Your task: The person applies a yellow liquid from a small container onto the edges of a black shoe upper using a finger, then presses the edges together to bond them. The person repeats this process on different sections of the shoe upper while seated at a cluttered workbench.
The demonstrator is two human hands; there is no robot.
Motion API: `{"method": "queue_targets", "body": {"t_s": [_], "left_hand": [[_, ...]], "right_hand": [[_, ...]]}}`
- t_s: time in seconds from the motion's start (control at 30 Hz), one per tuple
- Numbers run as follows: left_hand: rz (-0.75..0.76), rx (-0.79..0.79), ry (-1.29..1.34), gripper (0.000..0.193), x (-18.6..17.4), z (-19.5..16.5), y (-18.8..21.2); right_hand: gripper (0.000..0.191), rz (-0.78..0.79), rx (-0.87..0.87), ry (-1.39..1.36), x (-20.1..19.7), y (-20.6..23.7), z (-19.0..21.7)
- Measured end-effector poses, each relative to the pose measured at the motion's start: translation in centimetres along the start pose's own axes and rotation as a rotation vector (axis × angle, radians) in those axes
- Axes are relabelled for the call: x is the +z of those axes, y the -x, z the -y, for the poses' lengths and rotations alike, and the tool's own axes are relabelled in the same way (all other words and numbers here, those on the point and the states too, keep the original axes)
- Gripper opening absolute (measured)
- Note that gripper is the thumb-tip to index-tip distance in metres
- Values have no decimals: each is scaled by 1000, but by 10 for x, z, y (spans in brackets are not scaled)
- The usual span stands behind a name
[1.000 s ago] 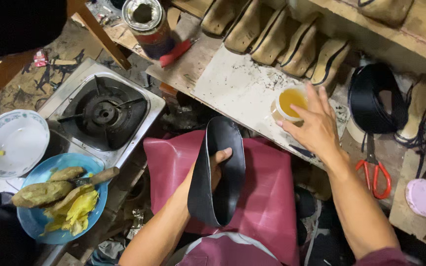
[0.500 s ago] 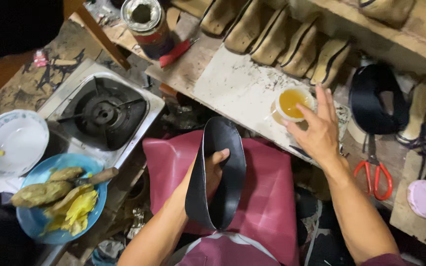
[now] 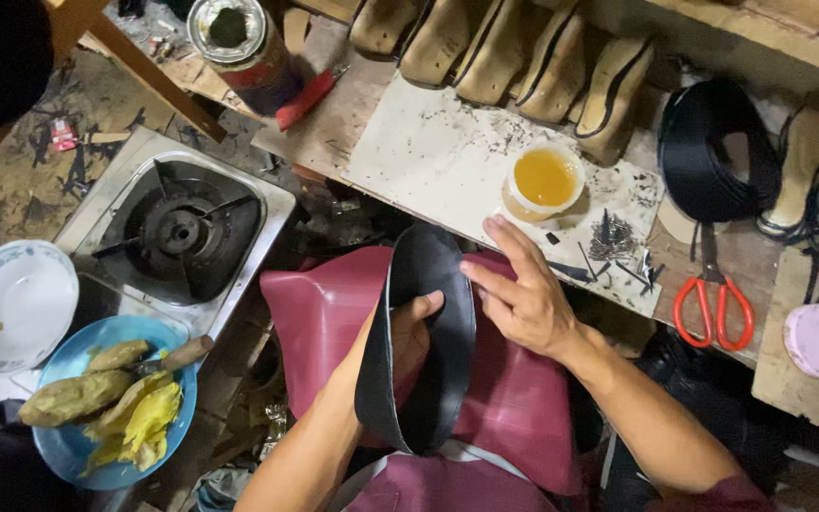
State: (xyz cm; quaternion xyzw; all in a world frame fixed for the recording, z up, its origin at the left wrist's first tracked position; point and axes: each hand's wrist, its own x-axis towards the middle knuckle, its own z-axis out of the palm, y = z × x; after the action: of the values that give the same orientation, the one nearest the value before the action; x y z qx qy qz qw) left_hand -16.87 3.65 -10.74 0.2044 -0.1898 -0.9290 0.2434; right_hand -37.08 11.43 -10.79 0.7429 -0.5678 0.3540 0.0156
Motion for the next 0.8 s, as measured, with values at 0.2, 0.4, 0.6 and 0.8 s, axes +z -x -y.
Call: {"method": "queue_targets", "body": {"t_s": [0.2,0.4,0.6,0.8], "left_hand": [[-85,-38,6,36,9,-7,11],[2,62,-3,31,-13,-4,2],[-28,127,113,26,-44,-8,-14],[22,79,81,26,-54,-3,-16]], "right_hand": [[52,11,-44,-51,-7,-5,-5],[51,-3,-80,-71,-2,-12,-4],[42,6,60,-252,2,-12,16],[54,3,467,-591,26,-13,53]]}}
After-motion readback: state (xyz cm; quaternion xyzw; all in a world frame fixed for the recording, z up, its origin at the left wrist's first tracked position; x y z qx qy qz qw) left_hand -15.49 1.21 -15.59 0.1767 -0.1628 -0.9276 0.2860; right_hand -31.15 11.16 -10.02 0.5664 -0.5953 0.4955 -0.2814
